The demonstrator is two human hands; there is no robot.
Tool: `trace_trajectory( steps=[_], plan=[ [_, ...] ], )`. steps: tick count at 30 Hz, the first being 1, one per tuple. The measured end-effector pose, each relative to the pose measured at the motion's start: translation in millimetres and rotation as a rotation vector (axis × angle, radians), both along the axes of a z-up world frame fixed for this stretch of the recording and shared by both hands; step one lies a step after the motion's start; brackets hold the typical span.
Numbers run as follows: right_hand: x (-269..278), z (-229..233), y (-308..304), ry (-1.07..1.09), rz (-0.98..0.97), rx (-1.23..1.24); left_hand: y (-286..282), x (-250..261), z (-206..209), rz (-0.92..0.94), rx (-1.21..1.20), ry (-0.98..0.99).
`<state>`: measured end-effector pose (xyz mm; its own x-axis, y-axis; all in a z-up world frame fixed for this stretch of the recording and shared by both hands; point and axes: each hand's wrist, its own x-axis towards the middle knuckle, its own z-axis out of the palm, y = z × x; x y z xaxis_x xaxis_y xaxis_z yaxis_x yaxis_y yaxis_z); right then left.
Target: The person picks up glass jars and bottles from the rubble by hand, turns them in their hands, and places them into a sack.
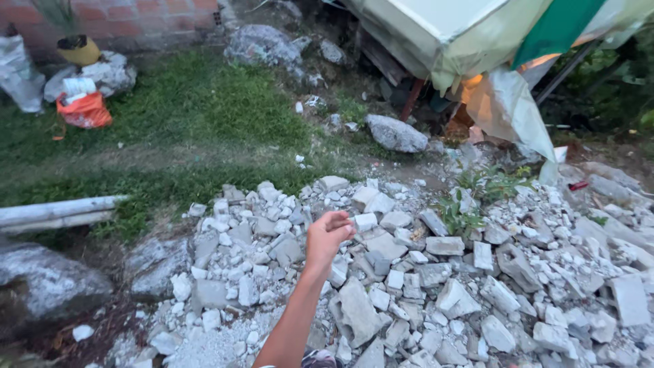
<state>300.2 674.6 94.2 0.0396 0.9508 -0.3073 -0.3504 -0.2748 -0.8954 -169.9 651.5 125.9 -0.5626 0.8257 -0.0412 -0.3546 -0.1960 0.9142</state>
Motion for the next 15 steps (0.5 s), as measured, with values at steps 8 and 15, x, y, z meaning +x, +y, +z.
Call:
trace_trajectory(
  steps=[8,15],
  plan=[
    [9,2,62,0.027,-0.043,0.024,59,47,-21,-0.104,-0.023,-0.028],
    [148,-5,4,-0.034,-0.165,-0.006,102,128,-60,-0.178,-0.023,0.019]
  ],
)
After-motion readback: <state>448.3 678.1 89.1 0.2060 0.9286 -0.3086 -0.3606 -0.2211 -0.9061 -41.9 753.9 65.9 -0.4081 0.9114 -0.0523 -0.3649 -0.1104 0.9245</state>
